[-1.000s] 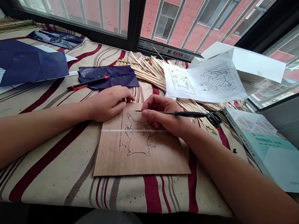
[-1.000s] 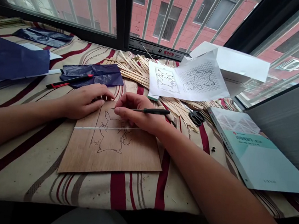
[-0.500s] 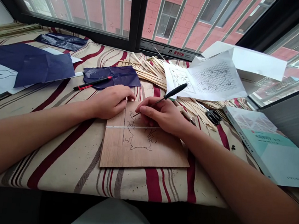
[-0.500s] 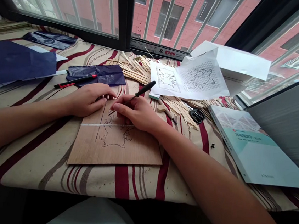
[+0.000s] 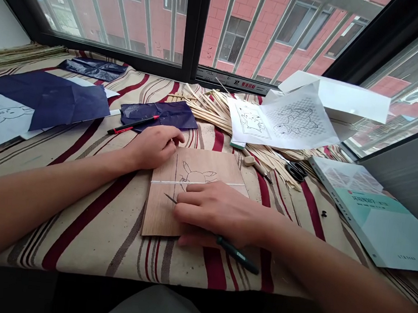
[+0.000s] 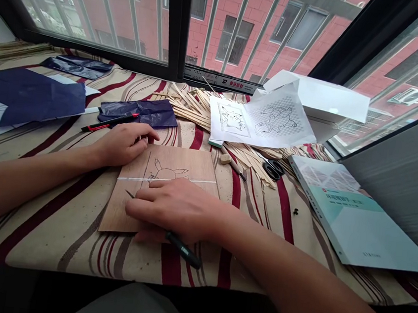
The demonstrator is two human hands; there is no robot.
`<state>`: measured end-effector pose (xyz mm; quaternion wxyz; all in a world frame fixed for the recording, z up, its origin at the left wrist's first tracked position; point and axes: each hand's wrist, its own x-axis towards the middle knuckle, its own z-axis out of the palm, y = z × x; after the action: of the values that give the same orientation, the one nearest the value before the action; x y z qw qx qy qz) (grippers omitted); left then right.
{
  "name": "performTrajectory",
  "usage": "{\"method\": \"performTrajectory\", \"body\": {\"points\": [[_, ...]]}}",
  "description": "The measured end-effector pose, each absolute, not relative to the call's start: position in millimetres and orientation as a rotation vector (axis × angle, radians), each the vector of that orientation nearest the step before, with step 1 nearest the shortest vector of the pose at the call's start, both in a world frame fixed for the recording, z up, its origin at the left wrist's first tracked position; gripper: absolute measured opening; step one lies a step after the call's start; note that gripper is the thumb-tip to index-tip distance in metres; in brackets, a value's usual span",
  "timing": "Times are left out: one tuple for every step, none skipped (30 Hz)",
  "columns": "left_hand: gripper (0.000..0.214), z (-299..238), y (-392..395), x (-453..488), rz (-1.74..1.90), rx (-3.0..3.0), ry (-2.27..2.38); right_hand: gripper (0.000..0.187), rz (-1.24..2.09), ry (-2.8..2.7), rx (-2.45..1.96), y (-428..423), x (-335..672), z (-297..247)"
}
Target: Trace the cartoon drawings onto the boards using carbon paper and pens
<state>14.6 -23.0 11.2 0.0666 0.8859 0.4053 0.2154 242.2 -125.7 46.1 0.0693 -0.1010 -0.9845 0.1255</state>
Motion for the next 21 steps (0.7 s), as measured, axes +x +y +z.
{"method": "performTrajectory", "body": {"points": [[0.037,10.2,-22.6,14.4,0.668,2.651,1.236,0.026,0.337,-2.965,-0.321,-124.5,242.7,45.2],[0.039,9.3,-22.7,14.3,0.687,2.634,1.248,0.027,0.286,-2.963,-0.344,-123.4,243.4,44.6],[0.041,8.9,-23.5,14.4,0.708,2.622,1.257,0.027,0.229,-2.961,-0.368,-122.7,244.3,44.2],[0.043,9.1,-24.9,14.7,0.731,2.615,1.263,0.026,0.164,-2.955,-0.386,-122.2,245.3,44.1],[0.043,10.0,-26.8,14.9,0.754,2.614,1.265,0.025,0.09,-2.942,-0.396,-122.0,246.3,44.1],[0.043,11.7,-29.2,15.0,0.776,2.619,1.263,0.023,0.011,-2.927,-0.403,-122.0,247.2,44.4],[0.04,13.9,-31.7,14.9,0.803,2.624,1.263,0.021,-0.062,-2.912,-0.412,-122.0,248.1,44.7],[0.035,16.6,-34.1,14.5,0.841,2.621,1.27,0.021,-0.12,-2.903,-0.431,-122.0,248.7,44.9],[0.03,19.3,-36.1,13.8,0.896,2.605,1.287,0.022,-0.161,-2.901,-0.461,-121.6,249.2,45.0],[0.023,21.9,-37.5,12.7,0.975,2.568,1.315,0.024,-0.188,-2.899,-0.5,-120.9,249.4,44.7],[0.018,24.2,-38.3,11.4,1.057,2.518,1.344,0.026,-0.211,-2.896,-0.541,-119.4,249.5,44.0],[0.014,26.0,-38.5,9.9,1.122,2.466,1.371,0.027,-0.235,-2.89,-0.583,-117.3,249.4,42.8],[0.011,27.5,-38.4,8.5,1.161,2.419,1.392,0.027,-0.266,-2.876,-0.627,-114.5,249.5,41.3],[0.009,28.9,-38.6,7.3,1.169,2.384,1.407,0.027,-0.293,-2.858,-0.679,-110.9,249.8,39.4],[0.009,30.4,-39.6,6.3,1.165,2.372,1.408,0.027,-0.306,-2.828,-0.739,-106.8,250.7,37.6],[0.01,32.1,-42.4,6.0,1.159,2.381,1.394,0.03,-0.286,-2.79,-0.8,-102.3,252.4,36.1],[0.012,34.0,-47.4,6.5,1.153,2.402,1.368,0.033,-0.204,-2.749,-0.844,-97.6,255.2,35.0],[0.015,36.1,-55.2,8.1,1.169,2.448,1.307,0.038,-0.048,-2.688,-0.876,-92.8,258.9,34.5],[0.019,38.0,-66.1,11.3,1.146,2.517,1.209,0.041,0.158,-2.607,-0.889,-88.0,263.6,34.6],[0.022,39.4,-79.8,16.0,1.08,2.579,1.095,0.044,0.365,-2.513,-0.899,-83.1,269.0,35.3],[0.027,39.9,-95.8,22.2,0.963,2.67,0.873,0.045,0.556,-2.396,-0.915,-77.9,274.6,36.2]]}}
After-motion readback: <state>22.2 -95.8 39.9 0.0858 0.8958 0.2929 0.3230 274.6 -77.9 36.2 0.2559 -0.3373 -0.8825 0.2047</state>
